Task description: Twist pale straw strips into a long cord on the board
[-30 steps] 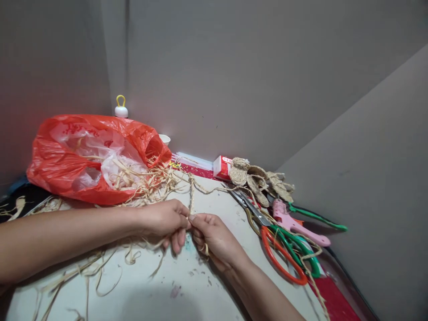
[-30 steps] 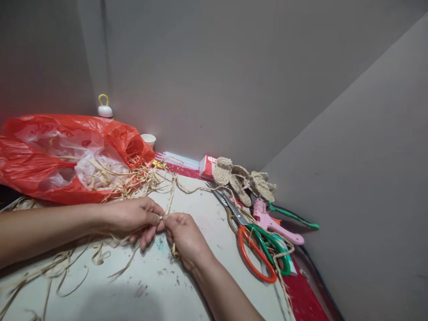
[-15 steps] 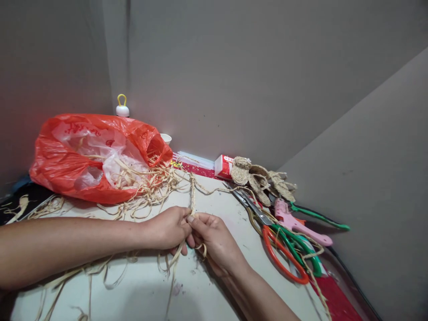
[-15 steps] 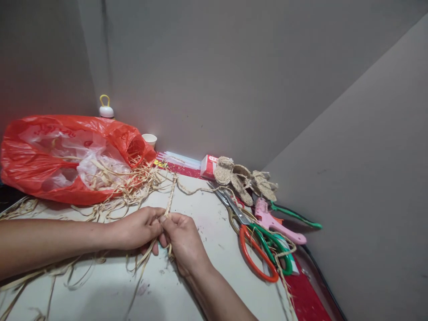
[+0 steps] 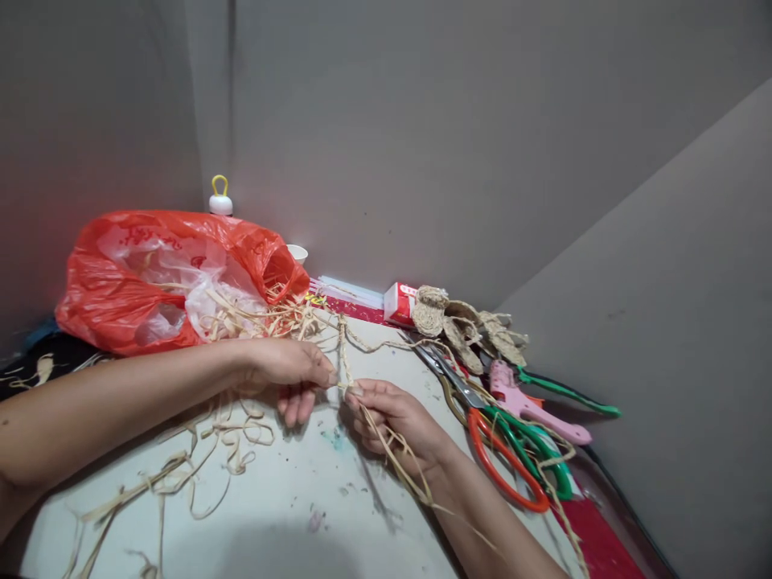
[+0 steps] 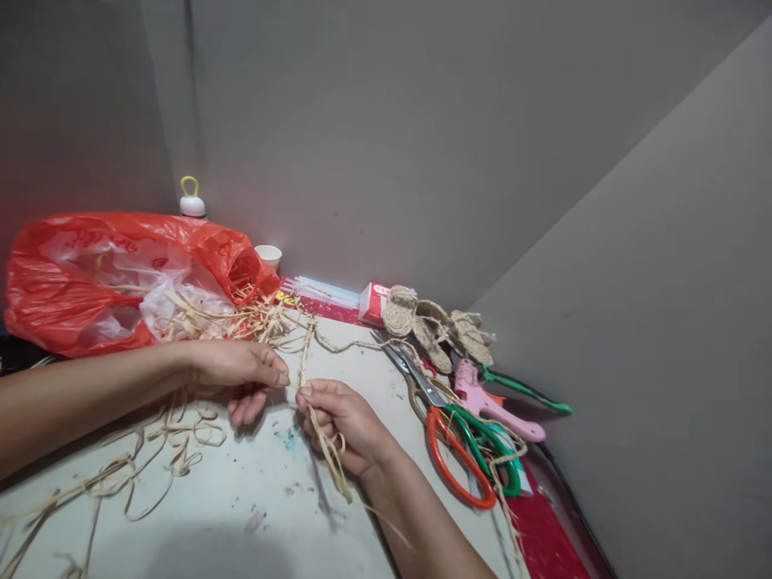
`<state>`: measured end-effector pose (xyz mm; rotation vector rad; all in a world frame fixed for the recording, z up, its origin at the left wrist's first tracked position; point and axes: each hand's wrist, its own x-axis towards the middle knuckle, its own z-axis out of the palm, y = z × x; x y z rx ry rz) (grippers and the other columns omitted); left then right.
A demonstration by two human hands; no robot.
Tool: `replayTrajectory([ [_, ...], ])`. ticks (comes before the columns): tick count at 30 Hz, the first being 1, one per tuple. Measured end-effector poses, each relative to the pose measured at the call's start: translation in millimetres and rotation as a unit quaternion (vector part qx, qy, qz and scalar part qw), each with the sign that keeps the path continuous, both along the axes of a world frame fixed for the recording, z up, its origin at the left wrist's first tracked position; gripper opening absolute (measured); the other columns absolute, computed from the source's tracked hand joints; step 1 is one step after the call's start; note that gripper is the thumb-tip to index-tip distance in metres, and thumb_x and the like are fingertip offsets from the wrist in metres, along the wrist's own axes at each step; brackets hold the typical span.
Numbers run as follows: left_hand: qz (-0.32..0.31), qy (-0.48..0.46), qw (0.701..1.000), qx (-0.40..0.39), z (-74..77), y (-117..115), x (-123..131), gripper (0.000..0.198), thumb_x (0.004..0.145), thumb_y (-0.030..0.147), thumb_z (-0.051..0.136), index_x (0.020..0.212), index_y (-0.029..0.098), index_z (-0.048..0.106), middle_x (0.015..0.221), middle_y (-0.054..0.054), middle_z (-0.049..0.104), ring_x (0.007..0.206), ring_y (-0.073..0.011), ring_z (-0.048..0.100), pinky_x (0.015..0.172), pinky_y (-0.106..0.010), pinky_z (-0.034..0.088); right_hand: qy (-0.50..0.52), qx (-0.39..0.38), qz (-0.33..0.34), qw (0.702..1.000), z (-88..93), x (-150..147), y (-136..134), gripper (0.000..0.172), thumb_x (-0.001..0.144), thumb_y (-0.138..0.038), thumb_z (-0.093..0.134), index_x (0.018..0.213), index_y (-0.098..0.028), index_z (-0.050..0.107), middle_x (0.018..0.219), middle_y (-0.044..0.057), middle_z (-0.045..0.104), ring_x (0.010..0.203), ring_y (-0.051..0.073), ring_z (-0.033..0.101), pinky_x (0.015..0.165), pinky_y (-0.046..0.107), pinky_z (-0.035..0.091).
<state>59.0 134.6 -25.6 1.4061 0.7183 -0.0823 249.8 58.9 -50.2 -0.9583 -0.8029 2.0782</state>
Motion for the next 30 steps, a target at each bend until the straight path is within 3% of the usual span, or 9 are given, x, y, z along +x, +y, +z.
replayTrajectory([
  [3,0.027,0.003,1.0,0.006,3.0,15,-8,0.04,0.072,0.053,0.059,0.066,0.016,0.045,0.051,-0.006,0.063,0.04,-0.0155,0.057,0.037,-0.021,0.038,0.031,0.009,-0.015,0.999,-0.5,5,2,0.02,0.067,-0.022,0.069,0.061,-0.015,0.051,0.039,-0.011,0.027,0.034,0.002,0.016,0.031,0.014,0.013],
  [5,0.076,0.009,0.996,0.036,8.0,21,-12,0.04,0.07,0.052,0.059,0.064,0.017,0.043,0.05,-0.006,0.063,0.04,-0.0156,0.057,0.037,-0.022,0.038,0.04,0.021,-0.024,0.999,-2.3,8,5,0.019,0.069,-0.023,0.066,0.062,-0.016,0.05,0.038,-0.01,0.029,0.033,0.003,0.016,0.031,0.014,0.014],
  [8,0.097,0.034,0.989,0.105,20.9,21,-16,0.037,0.075,0.051,0.052,0.063,0.018,0.04,0.048,-0.005,0.061,0.037,-0.0135,0.053,0.038,-0.021,0.037,0.056,0.05,-0.029,0.997,-5.6,11,12,0.018,0.071,-0.023,0.063,0.062,-0.017,0.049,0.037,-0.01,0.029,0.032,0.003,0.015,0.03,0.014,0.012],
  [14,0.116,0.126,0.94,0.295,60.7,1,-17,0.025,0.078,0.038,0.05,0.064,0.019,0.041,0.044,0.001,0.054,0.036,-0.0114,0.049,0.04,-0.02,0.033,0.09,0.082,-0.03,0.992,-5.6,10,16,0.017,0.07,-0.023,0.062,0.061,-0.016,0.049,0.037,-0.011,0.025,0.034,0.003,0.011,0.03,0.013,0.011],
  [17,0.124,0.155,0.921,0.335,85.7,1,-27,0.024,0.079,0.036,0.049,0.063,0.02,0.041,0.045,-0.001,0.054,0.037,-0.012,0.049,0.039,-0.02,0.032,0.097,0.087,-0.038,0.991,-2.9,10,14,0.017,0.071,-0.023,0.061,0.062,-0.017,0.048,0.039,-0.012,0.023,0.035,0.003,0.01,0.031,0.013,0.012],
  [22,0.208,0.194,0.866,0.411,114.4,10,-55,0.018,0.079,0.031,0.049,0.068,0.018,0.043,0.053,-0.003,0.06,0.038,-0.0105,0.051,0.041,-0.02,0.034,0.109,0.084,-0.036,0.99,-1.7,12,14,0.015,0.072,-0.021,0.059,0.062,-0.016,0.049,0.04,-0.011,0.024,0.036,0.003,0.01,0.031,0.012,0.012],
  [26,0.218,0.204,0.815,0.496,109.2,17,-66,0.014,0.079,0.028,0.048,0.073,0.016,0.05,0.065,-0.005,0.064,0.046,-0.0115,0.056,0.045,-0.02,0.036,0.094,0.085,0.031,0.991,-1.6,10,12,0.02,0.073,-0.023,0.061,0.06,-0.016,0.048,0.039,-0.01,0.027,0.033,0.002,0.014,0.029,0.014,0.014],
  [30,0.166,0.221,0.783,0.557,76.9,21,-57,0.013,0.072,0.028,0.057,0.069,0.015,0.058,0.062,-0.002,0.06,0.05,-0.0102,0.051,0.049,-0.021,0.031,0.088,0.095,0.054,0.99,-0.2,10,10,0.021,0.072,-0.023,0.063,0.059,-0.016,0.048,0.038,-0.01,0.03,0.031,0.002,0.017,0.029,0.015,0.013],
])
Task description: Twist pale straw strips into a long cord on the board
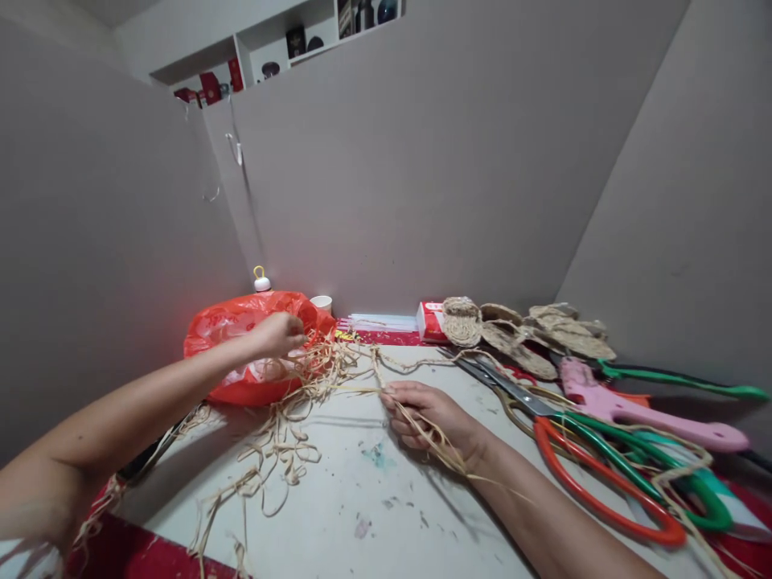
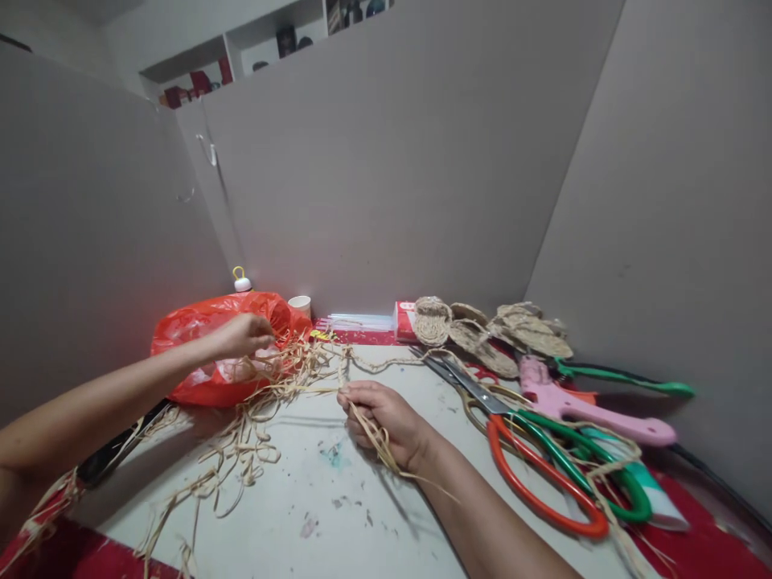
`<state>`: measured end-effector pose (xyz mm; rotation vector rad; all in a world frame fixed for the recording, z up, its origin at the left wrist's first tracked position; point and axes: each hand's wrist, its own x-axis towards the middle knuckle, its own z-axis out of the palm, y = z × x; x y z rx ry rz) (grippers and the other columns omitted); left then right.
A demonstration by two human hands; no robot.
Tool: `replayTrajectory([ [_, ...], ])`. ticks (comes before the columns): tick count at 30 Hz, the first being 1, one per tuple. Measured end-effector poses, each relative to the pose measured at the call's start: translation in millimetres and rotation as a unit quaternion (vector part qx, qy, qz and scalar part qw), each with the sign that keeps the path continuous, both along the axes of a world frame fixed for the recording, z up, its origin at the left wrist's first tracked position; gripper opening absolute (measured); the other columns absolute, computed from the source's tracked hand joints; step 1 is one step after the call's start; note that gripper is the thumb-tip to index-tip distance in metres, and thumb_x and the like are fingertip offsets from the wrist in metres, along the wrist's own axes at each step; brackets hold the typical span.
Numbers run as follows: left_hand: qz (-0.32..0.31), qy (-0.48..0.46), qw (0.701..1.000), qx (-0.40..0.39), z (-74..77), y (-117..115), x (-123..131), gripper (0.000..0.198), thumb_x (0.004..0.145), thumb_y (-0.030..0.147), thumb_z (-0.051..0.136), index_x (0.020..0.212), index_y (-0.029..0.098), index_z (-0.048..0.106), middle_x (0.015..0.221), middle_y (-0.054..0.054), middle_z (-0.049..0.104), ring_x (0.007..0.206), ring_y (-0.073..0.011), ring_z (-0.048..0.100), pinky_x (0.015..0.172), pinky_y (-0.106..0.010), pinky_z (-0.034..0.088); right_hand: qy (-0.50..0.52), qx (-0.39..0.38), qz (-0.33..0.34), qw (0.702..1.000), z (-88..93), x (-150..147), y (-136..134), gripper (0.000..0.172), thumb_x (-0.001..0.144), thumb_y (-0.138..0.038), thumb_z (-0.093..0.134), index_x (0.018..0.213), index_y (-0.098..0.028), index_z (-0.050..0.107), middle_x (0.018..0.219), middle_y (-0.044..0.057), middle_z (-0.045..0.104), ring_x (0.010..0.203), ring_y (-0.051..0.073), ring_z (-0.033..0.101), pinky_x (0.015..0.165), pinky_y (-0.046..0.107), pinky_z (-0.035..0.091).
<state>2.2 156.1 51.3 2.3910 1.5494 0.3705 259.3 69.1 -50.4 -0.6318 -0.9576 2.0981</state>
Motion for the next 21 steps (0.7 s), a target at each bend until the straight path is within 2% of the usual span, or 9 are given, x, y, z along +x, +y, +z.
replayTrajectory([
  [3,0.012,0.009,1.0,0.021,-25.3,5,11,0.011,0.064,0.022,0.064,0.059,0.016,0.056,0.055,0.0,0.054,0.05,-0.0094,0.043,0.049,-0.023,0.026,-0.004,-0.003,-0.002,1.0,-1.2,0,0,0.021,0.073,-0.022,0.063,0.059,-0.016,0.048,0.039,-0.01,0.027,0.032,0.002,0.016,0.03,0.014,0.013],
  [6,0.021,-0.007,0.999,0.025,-31.2,11,14,0.011,0.063,0.013,0.061,0.055,0.016,0.054,0.053,0.0,0.052,0.05,-0.0091,0.041,0.049,-0.023,0.026,-0.004,-0.004,-0.001,1.0,-5.3,0,1,0.021,0.073,-0.021,0.064,0.06,-0.015,0.048,0.041,-0.011,0.026,0.033,0.001,0.015,0.031,0.013,0.011],
  [8,0.022,-0.029,0.999,0.016,-21.0,11,10,0.01,0.066,0.013,0.059,0.058,0.015,0.055,0.055,-0.001,0.055,0.052,-0.009,0.043,0.05,-0.021,0.028,-0.002,0.002,0.003,1.0,-8.4,-1,3,0.022,0.073,-0.021,0.064,0.06,-0.015,0.048,0.041,-0.011,0.027,0.034,0.001,0.015,0.031,0.013,0.011],
  [11,0.029,-0.072,0.997,-0.005,6.9,5,1,0.011,0.078,0.021,0.053,0.069,0.016,0.054,0.058,-0.001,0.058,0.048,-0.0081,0.046,0.047,-0.021,0.031,-0.004,0.014,0.016,1.0,-11.4,-2,5,0.023,0.072,-0.022,0.065,0.06,-0.016,0.046,0.041,-0.012,0.026,0.034,0.001,0.015,0.031,0.013,0.01],
  [15,0.059,-0.175,0.982,-0.035,37.7,-13,-11,0.017,0.087,0.029,0.046,0.073,0.018,0.046,0.047,0.003,0.046,0.038,-0.0059,0.038,0.042,-0.021,0.027,-0.022,0.018,0.013,1.0,-11.7,-4,5,0.023,0.073,-0.024,0.065,0.061,-0.016,0.046,0.043,-0.011,0.028,0.034,0.001,0.017,0.03,0.013,0.011],
  [18,0.082,-0.283,0.952,-0.081,44.6,-27,-17,0.02,0.086,0.031,0.05,0.072,0.019,0.043,0.044,0.006,0.039,0.035,-0.0041,0.032,0.04,-0.02,0.024,-0.037,0.014,0.009,0.999,-11.4,-6,4,0.022,0.074,-0.024,0.064,0.062,-0.016,0.047,0.043,-0.011,0.028,0.034,0.001,0.018,0.03,0.012,0.012],
  [21,0.078,-0.325,0.934,-0.13,42.5,-38,-22,0.021,0.086,0.032,0.05,0.072,0.019,0.043,0.047,0.005,0.044,0.035,-0.0036,0.033,0.039,-0.019,0.025,-0.044,0.004,0.001,0.999,-10.1,-7,1,0.021,0.072,-0.024,0.063,0.061,-0.016,0.047,0.044,-0.01,0.028,0.034,0.001,0.018,0.03,0.012,0.011],
])
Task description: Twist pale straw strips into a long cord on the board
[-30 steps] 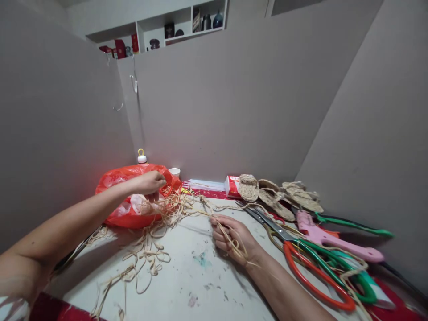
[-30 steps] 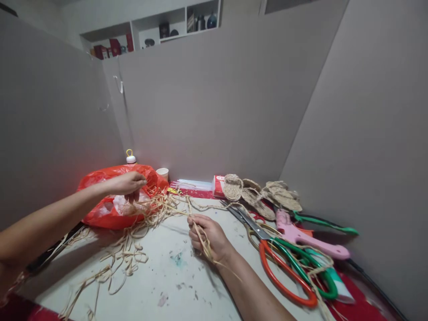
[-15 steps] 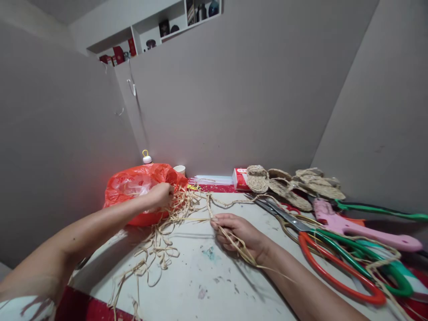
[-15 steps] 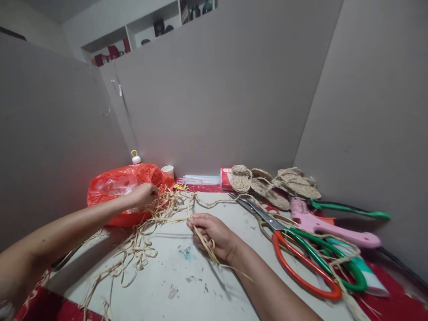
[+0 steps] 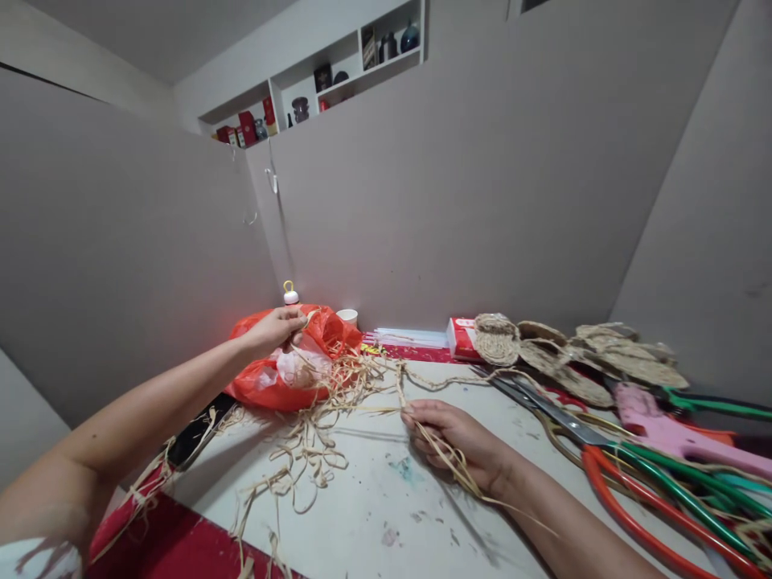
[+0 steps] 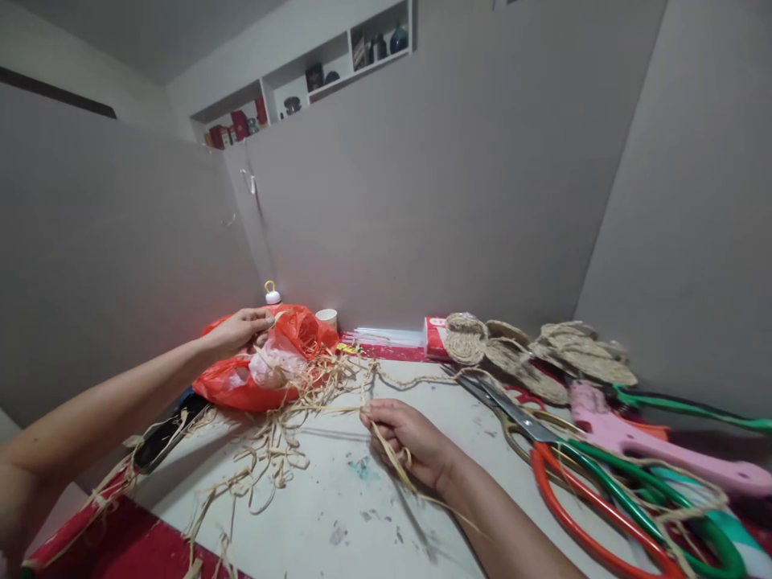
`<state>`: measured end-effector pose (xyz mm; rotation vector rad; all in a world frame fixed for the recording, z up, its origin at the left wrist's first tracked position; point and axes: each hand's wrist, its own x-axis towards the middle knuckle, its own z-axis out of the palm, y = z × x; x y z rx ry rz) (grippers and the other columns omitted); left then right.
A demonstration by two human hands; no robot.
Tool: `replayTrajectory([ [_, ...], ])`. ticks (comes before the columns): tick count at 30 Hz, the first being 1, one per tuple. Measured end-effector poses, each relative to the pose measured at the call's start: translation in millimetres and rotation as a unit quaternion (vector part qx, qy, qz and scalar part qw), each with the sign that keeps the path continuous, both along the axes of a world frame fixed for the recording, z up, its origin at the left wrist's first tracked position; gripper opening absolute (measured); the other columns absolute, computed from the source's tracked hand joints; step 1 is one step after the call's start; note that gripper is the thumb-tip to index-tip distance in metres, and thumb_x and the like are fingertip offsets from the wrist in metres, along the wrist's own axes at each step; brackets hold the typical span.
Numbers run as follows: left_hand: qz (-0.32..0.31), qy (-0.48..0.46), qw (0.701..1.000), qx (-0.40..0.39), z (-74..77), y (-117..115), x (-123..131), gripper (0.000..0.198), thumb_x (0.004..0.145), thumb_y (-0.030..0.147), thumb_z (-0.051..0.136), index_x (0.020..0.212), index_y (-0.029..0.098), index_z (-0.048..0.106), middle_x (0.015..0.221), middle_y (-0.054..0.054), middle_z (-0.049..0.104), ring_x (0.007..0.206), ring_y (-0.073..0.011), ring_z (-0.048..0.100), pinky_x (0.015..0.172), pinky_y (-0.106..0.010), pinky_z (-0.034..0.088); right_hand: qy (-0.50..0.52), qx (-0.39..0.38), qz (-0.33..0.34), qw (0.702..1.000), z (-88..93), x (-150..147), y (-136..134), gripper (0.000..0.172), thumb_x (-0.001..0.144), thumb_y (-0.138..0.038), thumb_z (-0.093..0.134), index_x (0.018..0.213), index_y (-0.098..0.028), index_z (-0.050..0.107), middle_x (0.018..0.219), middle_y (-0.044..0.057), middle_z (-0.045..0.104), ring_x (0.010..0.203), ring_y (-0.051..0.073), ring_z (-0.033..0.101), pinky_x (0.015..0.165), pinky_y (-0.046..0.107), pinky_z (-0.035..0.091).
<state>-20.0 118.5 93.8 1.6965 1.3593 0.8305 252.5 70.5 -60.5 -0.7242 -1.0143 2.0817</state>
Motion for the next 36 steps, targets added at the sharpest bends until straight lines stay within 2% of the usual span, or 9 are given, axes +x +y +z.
replayTrajectory([
  [5,-0.09,0.002,0.992,-0.086,-12.3,-19,-8,0.02,0.079,0.032,0.059,0.076,0.017,0.046,0.067,-0.002,0.061,0.046,-0.0058,0.049,0.043,-0.02,0.035,0.007,-0.006,-0.026,1.0,7.9,-3,-5,0.022,0.071,-0.022,0.063,0.059,-0.016,0.047,0.043,-0.011,0.026,0.035,0.001,0.015,0.03,0.011,0.011],
  [9,-0.097,-0.026,0.988,-0.117,-30.1,-35,-14,0.023,0.075,0.033,0.062,0.08,0.016,0.048,0.07,-0.004,0.062,0.059,-0.0095,0.058,0.054,-0.021,0.043,0.015,-0.006,-0.023,1.0,11.3,-3,-7,0.023,0.07,-0.021,0.063,0.056,-0.016,0.045,0.042,-0.011,0.025,0.035,0.0,0.014,0.031,0.011,0.011],
  [13,-0.069,0.107,0.981,-0.144,-43.9,-52,-25,0.026,0.077,0.035,0.059,0.09,0.014,0.053,0.069,-0.006,0.063,0.059,-0.013,0.059,0.054,-0.024,0.043,0.022,-0.005,-0.021,1.0,9.9,-2,-7,0.022,0.072,-0.022,0.063,0.059,-0.016,0.046,0.042,-0.011,0.025,0.035,0.0,0.014,0.031,0.011,0.012],
  [17,-0.013,0.298,0.949,0.105,-45.1,-76,-30,0.018,0.08,0.028,0.052,0.09,0.014,0.059,0.07,-0.004,0.061,0.059,-0.0103,0.053,0.056,-0.022,0.04,0.027,-0.017,-0.03,0.999,11.6,-3,-9,0.022,0.072,-0.02,0.062,0.058,-0.016,0.047,0.042,-0.01,0.025,0.036,0.001,0.013,0.031,0.012,0.011],
  [20,-0.095,0.339,0.904,0.242,-48.9,-95,-24,0.02,0.086,0.024,0.044,0.085,0.015,0.062,0.075,-0.005,0.062,0.066,-0.0105,0.054,0.062,-0.022,0.043,0.024,-0.029,-0.039,0.999,14.2,-4,-11,0.022,0.071,-0.019,0.063,0.057,-0.015,0.047,0.042,-0.01,0.026,0.036,0.001,0.014,0.031,0.012,0.012],
  [23,-0.182,0.36,0.85,0.338,-60.5,-107,-13,0.025,0.088,0.019,0.041,0.103,0.014,0.06,0.098,-0.011,0.064,0.085,-0.0143,0.06,0.07,-0.025,0.048,0.018,-0.035,-0.041,0.998,14.8,-3,-11,0.023,0.071,-0.019,0.065,0.056,-0.015,0.048,0.041,-0.01,0.027,0.035,0.001,0.015,0.031,0.012,0.014],
  [27,-0.21,0.363,0.767,0.486,-72.6,-111,0,0.039,0.085,0.012,0.045,0.123,0.011,0.05,0.126,-0.019,0.053,0.116,-0.0221,0.051,0.089,-0.036,0.048,0.021,-0.034,-0.034,0.999,12.5,-2,-9,0.022,0.07,-0.021,0.066,0.057,-0.015,0.049,0.042,-0.01,0.027,0.035,0.001,0.015,0.03,0.012,0.013],
  [30,-0.257,0.378,0.725,0.514,-74.7,-114,3,0.039,0.084,0.013,0.047,0.123,0.012,0.05,0.128,-0.013,0.055,0.124,-0.0232,0.043,0.101,-0.041,0.039,0.023,-0.031,-0.027,0.999,9.8,0,-7,0.023,0.07,-0.02,0.066,0.057,-0.015,0.048,0.042,-0.01,0.027,0.036,0.001,0.015,0.03,0.012,0.013],
  [36,-0.336,0.472,0.689,0.435,-82.8,-112,0,0.036,0.088,0.02,0.045,0.123,0.02,0.053,0.138,-0.004,0.047,0.136,-0.0232,0.026,0.113,-0.044,0.015,0.025,-0.025,-0.027,0.999,8.9,1,-6,0.023,0.071,-0.02,0.066,0.058,-0.016,0.047,0.043,-0.01,0.028,0.035,0.002,0.015,0.031,0.012,0.014],
])
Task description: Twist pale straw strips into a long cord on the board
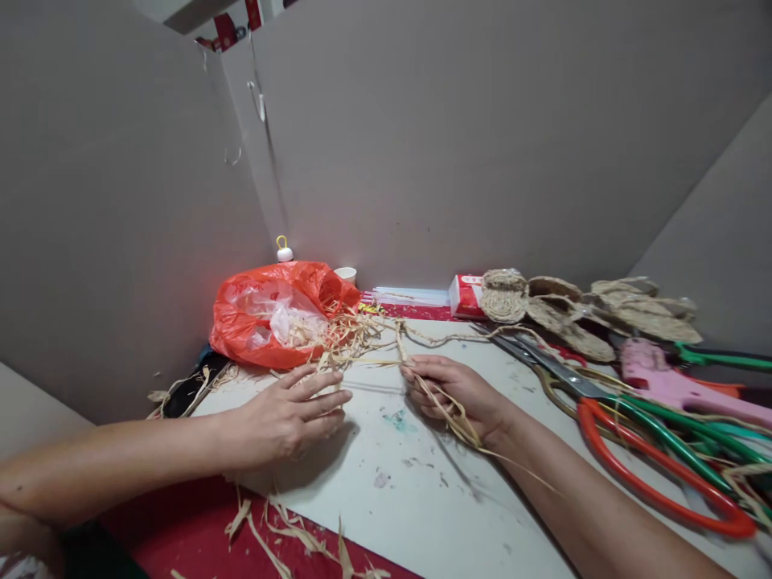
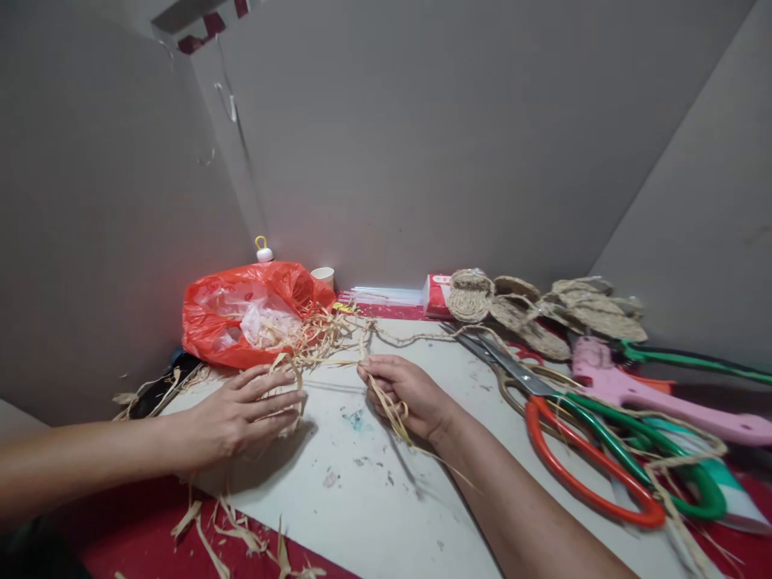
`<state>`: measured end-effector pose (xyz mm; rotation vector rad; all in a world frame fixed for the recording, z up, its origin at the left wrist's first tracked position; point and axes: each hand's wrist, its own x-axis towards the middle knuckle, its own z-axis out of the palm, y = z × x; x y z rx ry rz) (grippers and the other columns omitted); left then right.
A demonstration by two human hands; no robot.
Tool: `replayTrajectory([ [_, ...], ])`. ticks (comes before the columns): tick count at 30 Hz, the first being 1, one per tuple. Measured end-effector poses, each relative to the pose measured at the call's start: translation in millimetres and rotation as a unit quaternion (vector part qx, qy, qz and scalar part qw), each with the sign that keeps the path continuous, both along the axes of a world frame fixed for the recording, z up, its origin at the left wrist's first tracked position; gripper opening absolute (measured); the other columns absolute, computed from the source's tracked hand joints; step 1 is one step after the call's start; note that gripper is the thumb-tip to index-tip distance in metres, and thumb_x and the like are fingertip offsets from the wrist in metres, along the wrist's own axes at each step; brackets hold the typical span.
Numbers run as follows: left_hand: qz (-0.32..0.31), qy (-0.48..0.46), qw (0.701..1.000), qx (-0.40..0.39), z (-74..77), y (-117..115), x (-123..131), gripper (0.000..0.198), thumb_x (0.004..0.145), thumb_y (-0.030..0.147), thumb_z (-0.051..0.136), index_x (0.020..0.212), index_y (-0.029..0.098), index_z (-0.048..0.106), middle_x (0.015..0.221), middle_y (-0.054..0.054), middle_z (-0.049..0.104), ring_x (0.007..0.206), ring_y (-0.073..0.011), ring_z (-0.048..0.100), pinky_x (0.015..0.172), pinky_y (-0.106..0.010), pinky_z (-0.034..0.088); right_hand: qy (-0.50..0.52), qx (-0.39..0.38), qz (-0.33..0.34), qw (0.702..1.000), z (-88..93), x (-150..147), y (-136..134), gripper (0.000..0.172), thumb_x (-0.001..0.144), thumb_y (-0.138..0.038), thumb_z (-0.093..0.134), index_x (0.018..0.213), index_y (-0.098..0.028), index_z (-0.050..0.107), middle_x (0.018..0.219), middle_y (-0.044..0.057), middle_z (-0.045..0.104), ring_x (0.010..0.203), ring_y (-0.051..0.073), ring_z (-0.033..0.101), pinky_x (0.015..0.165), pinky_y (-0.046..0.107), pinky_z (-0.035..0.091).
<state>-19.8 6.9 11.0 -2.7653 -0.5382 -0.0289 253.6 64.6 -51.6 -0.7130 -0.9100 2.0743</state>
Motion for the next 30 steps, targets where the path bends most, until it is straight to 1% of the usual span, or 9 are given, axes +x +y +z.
replayTrajectory([
  [3,-0.022,0.024,0.999,-0.022,-4.9,11,0,0.037,0.088,0.023,0.046,0.124,0.02,0.052,0.138,-0.005,0.045,0.136,-0.0225,0.025,0.113,-0.044,0.007,0.002,0.001,0.005,1.0,1.1,0,0,0.024,0.071,-0.022,0.066,0.058,-0.016,0.046,0.042,-0.01,0.027,0.035,0.001,0.014,0.031,0.013,0.013],
  [8,-0.084,0.021,0.996,-0.038,-14.7,29,10,0.024,0.089,0.02,0.046,0.107,0.016,0.061,0.126,-0.008,0.057,0.128,-0.0215,0.037,0.113,-0.044,0.009,-0.005,0.008,0.001,1.0,-2.1,1,3,0.024,0.071,-0.023,0.067,0.06,-0.016,0.047,0.043,-0.011,0.027,0.035,0.001,0.016,0.032,0.012,0.013],
  [12,-0.064,-0.021,0.994,-0.085,-13.1,38,15,0.016,0.087,0.02,0.048,0.087,0.018,0.064,0.102,-0.007,0.067,0.112,-0.0218,0.049,0.105,-0.044,0.024,-0.007,0.013,-0.004,1.0,-4.5,2,5,0.024,0.072,-0.024,0.067,0.062,-0.015,0.047,0.044,-0.011,0.026,0.035,0.001,0.017,0.032,0.013,0.012],
  [16,-0.011,-0.132,0.978,-0.159,-2.5,48,10,0.021,0.085,0.019,0.048,0.096,0.016,0.065,0.086,-0.009,0.068,0.087,-0.0182,0.056,0.081,-0.033,0.042,-0.01,0.013,0.001,1.0,-3.6,3,5,0.024,0.071,-0.025,0.068,0.061,-0.015,0.048,0.043,-0.011,0.026,0.034,0.0,0.016,0.031,0.013,0.01],
  [18,0.029,-0.197,0.957,-0.209,3.6,52,7,0.024,0.086,0.019,0.046,0.1,0.016,0.065,0.08,-0.008,0.067,0.078,-0.0156,0.056,0.073,-0.028,0.044,-0.016,0.012,0.003,1.0,-3.6,2,5,0.025,0.07,-0.025,0.068,0.061,-0.015,0.048,0.044,-0.011,0.025,0.034,0.0,0.015,0.031,0.013,0.009],
  [20,0.094,-0.259,0.925,-0.261,9.7,53,4,0.025,0.086,0.02,0.046,0.104,0.016,0.063,0.084,-0.006,0.066,0.078,-0.0138,0.058,0.072,-0.026,0.045,-0.022,0.008,-0.004,1.0,-4.2,2,4,0.025,0.069,-0.025,0.069,0.061,-0.015,0.048,0.044,-0.012,0.025,0.035,0.0,0.015,0.031,0.012,0.01],
  [23,0.177,-0.349,0.854,-0.343,18.6,52,2,0.023,0.084,0.021,0.049,0.105,0.015,0.058,0.088,-0.004,0.065,0.077,-0.0122,0.059,0.069,-0.024,0.046,-0.028,-0.003,-0.016,0.999,-5.2,-1,4,0.027,0.067,-0.026,0.071,0.061,-0.016,0.047,0.043,-0.011,0.025,0.035,0.0,0.015,0.031,0.012,0.01],
  [26,0.194,-0.398,0.791,-0.421,27.1,53,0,0.011,0.083,0.021,0.052,0.09,0.014,0.057,0.075,-0.001,0.062,0.067,-0.0094,0.056,0.064,-0.022,0.044,-0.042,-0.016,-0.039,0.998,-6.9,-4,2,0.029,0.064,-0.026,0.074,0.061,-0.017,0.046,0.043,-0.011,0.027,0.034,0.0,0.018,0.03,0.011,0.013],
  [30,0.191,-0.357,0.764,-0.503,38.6,61,-9,0.012,0.081,0.022,0.057,0.082,0.013,0.065,0.075,-0.001,0.064,0.068,-0.0084,0.056,0.072,-0.024,0.044,-0.092,-0.008,-0.097,0.991,-15.5,-3,1,0.025,0.064,-0.027,0.074,0.069,-0.02,0.051,0.044,-0.008,0.036,0.033,0.004,0.031,0.029,0.013,0.025],
])
